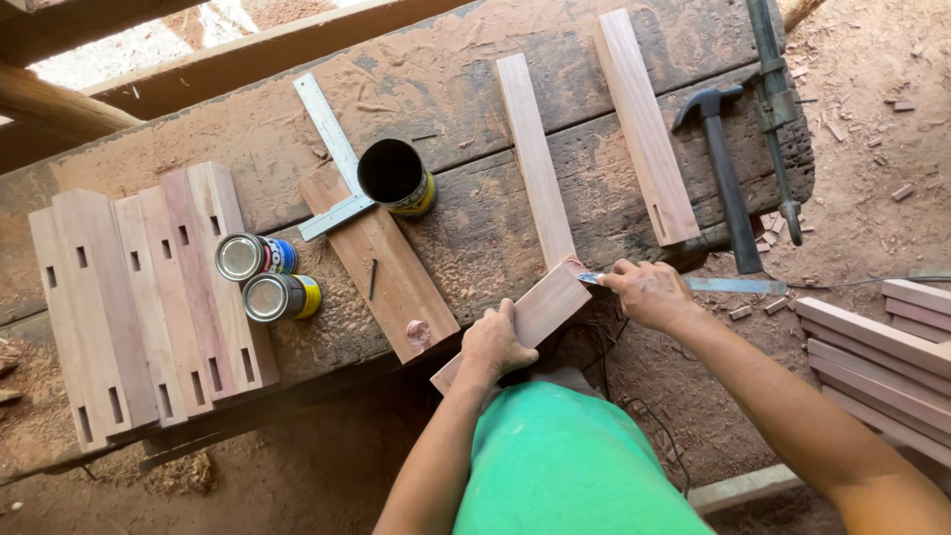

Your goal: The person applies glue to the ends of wooden planks and joins them to form a rectangular frame. They then use a hammer and a metal bar to press the joints together. The person works at a wooden workbench in a workshop setting.

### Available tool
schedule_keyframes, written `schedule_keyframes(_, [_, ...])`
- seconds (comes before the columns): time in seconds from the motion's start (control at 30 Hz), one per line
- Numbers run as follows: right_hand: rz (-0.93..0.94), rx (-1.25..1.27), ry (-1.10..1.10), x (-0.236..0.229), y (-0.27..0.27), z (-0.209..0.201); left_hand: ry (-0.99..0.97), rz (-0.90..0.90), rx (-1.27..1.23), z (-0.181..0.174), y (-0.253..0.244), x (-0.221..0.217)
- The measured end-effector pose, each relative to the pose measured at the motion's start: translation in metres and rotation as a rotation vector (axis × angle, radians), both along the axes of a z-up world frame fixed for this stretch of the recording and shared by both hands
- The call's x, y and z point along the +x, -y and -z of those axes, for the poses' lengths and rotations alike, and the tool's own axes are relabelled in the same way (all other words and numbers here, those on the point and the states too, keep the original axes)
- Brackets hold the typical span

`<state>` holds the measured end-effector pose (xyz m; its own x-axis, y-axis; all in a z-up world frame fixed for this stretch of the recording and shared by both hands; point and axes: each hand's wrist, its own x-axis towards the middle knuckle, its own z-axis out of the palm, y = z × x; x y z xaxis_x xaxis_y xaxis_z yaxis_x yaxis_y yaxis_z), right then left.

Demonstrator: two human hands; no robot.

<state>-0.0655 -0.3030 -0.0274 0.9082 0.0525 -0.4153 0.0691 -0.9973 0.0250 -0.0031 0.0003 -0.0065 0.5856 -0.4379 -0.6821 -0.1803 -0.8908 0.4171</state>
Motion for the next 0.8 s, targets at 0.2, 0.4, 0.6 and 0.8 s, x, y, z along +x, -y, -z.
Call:
schedule_keyframes(0.2, [0.062,0.042,0.057,-0.021,-0.008,-0.006,0.018,0.005,-0.002,-0.002,0.001,0.000])
schedule_keyframes(0.4, [0.113,0.093,0.029,-0.030,-0.002,-0.016,0.012,0.007,-0.013,-0.006,-0.002,0.000])
schedule_keyframes(0.6, [0.137,0.123,0.093,0.010,0.030,0.004,-0.024,-0.017,-0.012,-0.001,0.001,-0.002])
schedule_keyframes(0.8, [0.044,0.119,0.144,0.052,0.012,0.009,-0.017,-0.012,0.007,-0.008,0.001,0.000])
